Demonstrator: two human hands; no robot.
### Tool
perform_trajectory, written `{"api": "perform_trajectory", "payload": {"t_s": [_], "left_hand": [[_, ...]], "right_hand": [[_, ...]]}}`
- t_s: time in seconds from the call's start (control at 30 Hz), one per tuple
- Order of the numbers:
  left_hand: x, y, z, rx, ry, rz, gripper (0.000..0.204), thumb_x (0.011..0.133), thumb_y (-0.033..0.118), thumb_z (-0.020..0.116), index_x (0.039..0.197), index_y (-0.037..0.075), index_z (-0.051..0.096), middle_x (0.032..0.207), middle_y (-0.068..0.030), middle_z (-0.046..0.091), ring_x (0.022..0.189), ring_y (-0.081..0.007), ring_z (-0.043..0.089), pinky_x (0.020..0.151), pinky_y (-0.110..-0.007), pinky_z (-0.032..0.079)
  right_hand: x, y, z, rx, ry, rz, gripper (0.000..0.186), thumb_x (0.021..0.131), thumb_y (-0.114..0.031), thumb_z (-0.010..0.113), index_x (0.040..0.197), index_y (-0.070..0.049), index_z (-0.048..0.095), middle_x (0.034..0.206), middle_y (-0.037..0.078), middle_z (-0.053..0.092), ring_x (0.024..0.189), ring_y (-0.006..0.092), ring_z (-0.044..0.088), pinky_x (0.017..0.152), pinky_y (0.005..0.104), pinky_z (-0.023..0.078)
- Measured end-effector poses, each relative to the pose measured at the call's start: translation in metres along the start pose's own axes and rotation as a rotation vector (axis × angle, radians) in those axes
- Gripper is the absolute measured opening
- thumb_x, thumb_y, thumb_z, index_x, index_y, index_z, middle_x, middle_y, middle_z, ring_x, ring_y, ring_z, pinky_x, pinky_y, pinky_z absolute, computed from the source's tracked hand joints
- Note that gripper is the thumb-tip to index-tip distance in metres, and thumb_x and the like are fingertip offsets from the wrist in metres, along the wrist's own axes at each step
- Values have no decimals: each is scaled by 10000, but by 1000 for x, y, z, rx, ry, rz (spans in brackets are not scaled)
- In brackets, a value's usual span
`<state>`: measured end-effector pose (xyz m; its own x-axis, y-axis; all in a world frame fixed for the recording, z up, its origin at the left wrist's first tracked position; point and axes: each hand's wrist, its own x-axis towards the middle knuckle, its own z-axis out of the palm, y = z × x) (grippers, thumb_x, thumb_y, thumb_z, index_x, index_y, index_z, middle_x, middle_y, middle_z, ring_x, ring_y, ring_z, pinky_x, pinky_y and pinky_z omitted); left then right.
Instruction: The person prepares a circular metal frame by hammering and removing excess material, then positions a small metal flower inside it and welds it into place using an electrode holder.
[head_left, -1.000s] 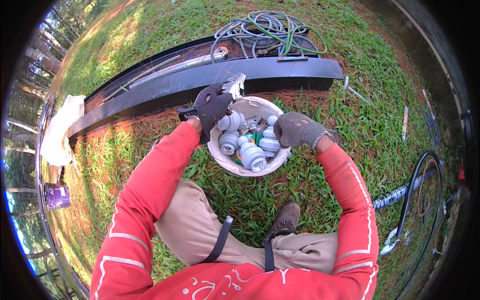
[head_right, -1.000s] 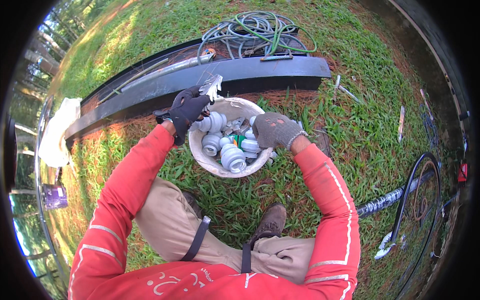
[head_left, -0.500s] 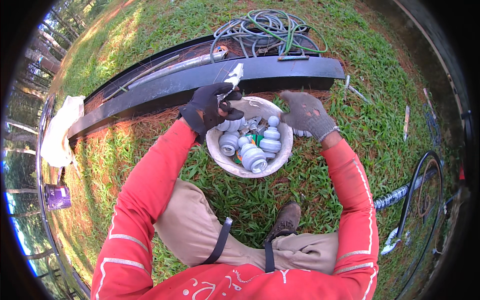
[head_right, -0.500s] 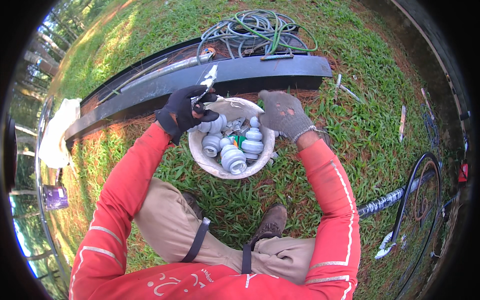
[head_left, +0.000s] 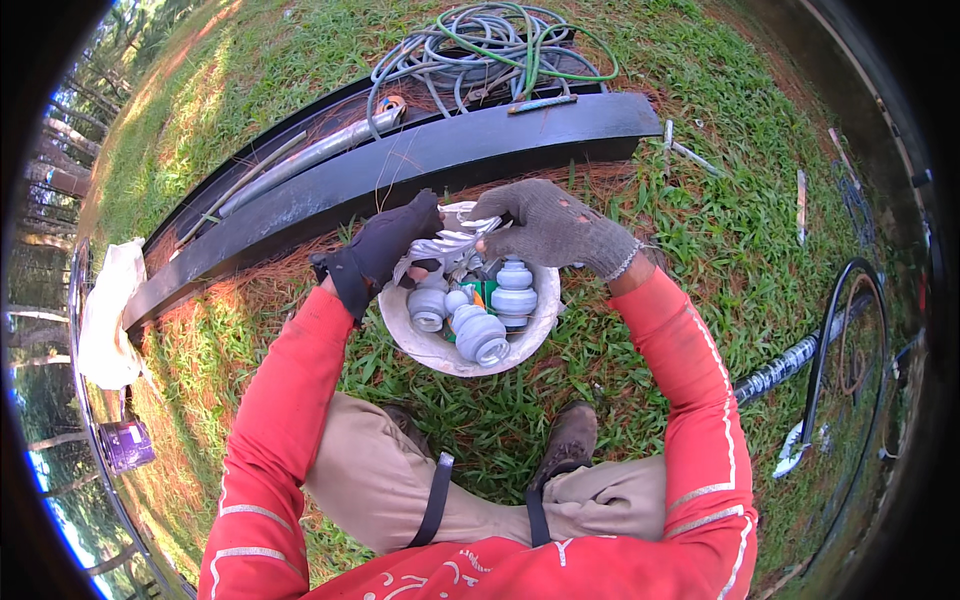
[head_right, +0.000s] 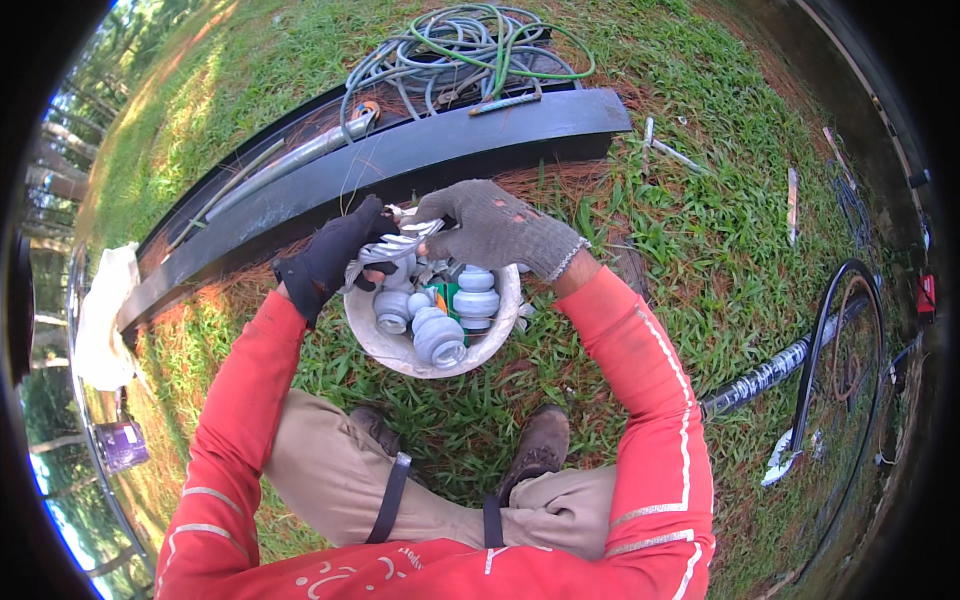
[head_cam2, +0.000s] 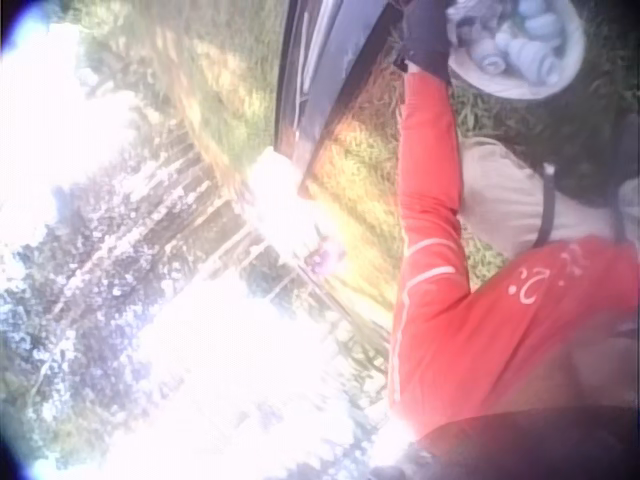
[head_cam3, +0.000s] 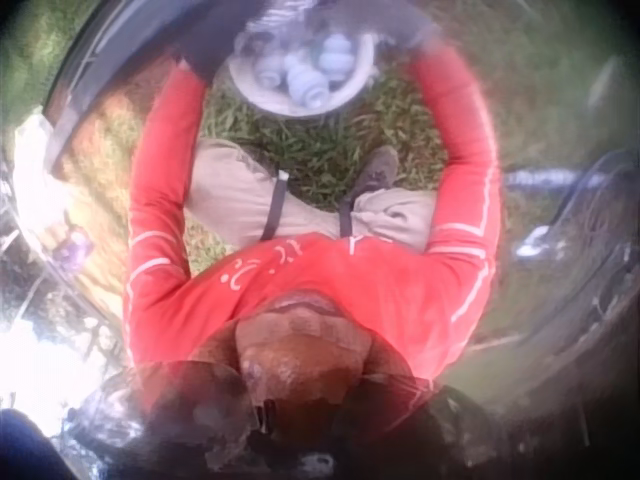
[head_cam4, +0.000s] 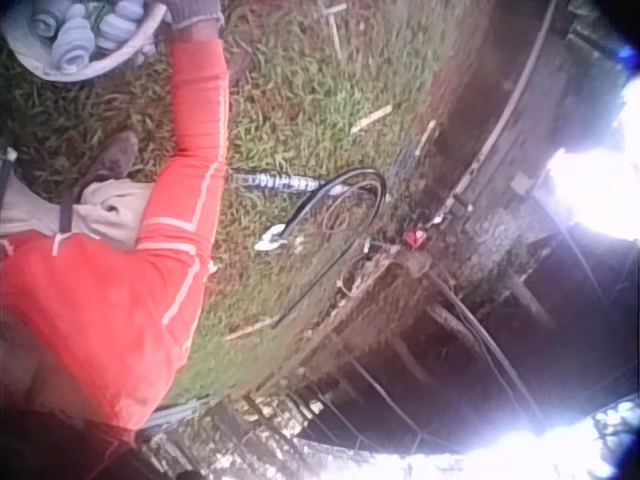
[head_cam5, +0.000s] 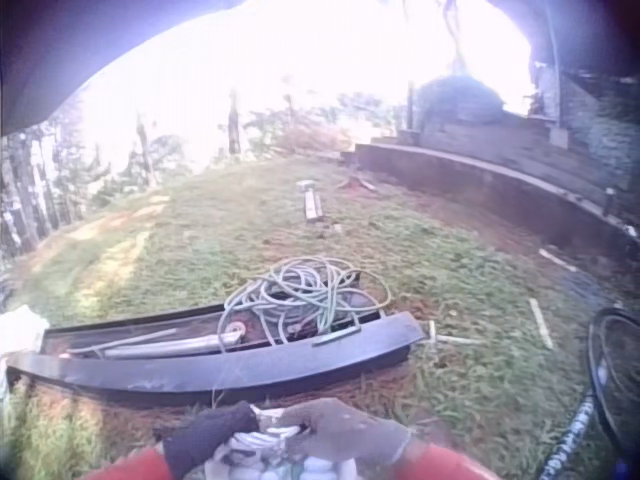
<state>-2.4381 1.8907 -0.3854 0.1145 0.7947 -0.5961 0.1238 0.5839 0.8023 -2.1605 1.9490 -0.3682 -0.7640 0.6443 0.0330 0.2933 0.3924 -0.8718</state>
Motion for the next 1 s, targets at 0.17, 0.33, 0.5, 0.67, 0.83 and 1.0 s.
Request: {"api": "perform_trajectory", "payload": {"t_s": [0.17, 0.33, 0.5, 0.67, 0.83, 1.0], "left_hand": [[25, -9, -3, -253, -77, 331, 489, 1128, 406, 596, 1387, 3, 695, 1236, -111, 754, 1107, -235, 736, 958, -376, 587], [-15, 9, 23, -255, -74, 296, 419, 1061, 268, 690, 1348, -37, 695, 1225, -134, 763, 1053, -195, 749, 836, -336, 604], [-112, 33, 77, -177, -61, 25, 349, 1002, 169, 755, 1277, -45, 748, 987, -97, 793, 773, -156, 742, 688, -304, 600], [-237, 127, 122, -143, -136, -145, 353, 1022, 216, 758, 1288, -15, 760, 945, -60, 768, 755, -131, 717, 677, -292, 586], [-330, 267, 111, -22, -281, -236, 369, 1054, 240, 743, 1321, -15, 736, 967, -49, 759, 803, -112, 709, 750, -296, 592], [-391, 377, 121, 89, -377, -168, 201, 1075, 178, 695, 1151, -4, 735, 902, -55, 740, 774, -151, 726, 742, -323, 595]], "right_hand": [[-1, -12, -21, 289, -177, 257, 476, 890, -249, 842, 1284, 9, 779, 985, 160, 815, 855, 211, 769, 823, 377, 590], [-18, -24, -39, 292, -105, 313, 575, 883, -247, 847, 1383, 13, 733, 953, 148, 813, 826, 178, 763, 787, 350, 596], [-75, -115, -76, 429, -64, 547, 410, 929, -213, 819, 1255, 29, 760, 852, 67, 765, 771, 116, 697, 720, 331, 569], [-155, -210, -83, 877, 43, 759, 315, 994, -202, 783, 1229, 7, 761, 957, 55, 786, 811, 115, 700, 734, 298, 575], [-176, -344, -128, 1031, 134, 731, 326, 1006, -222, 792, 1250, -8, 758, 977, 50, 788, 814, 106, 705, 730, 296, 575], [-193, -450, -190, 933, 261, 610, 342, 1052, -259, 757, 1296, -23, 716, 935, 2, 750, 764, 85, 661, 698, 278, 559]]}}
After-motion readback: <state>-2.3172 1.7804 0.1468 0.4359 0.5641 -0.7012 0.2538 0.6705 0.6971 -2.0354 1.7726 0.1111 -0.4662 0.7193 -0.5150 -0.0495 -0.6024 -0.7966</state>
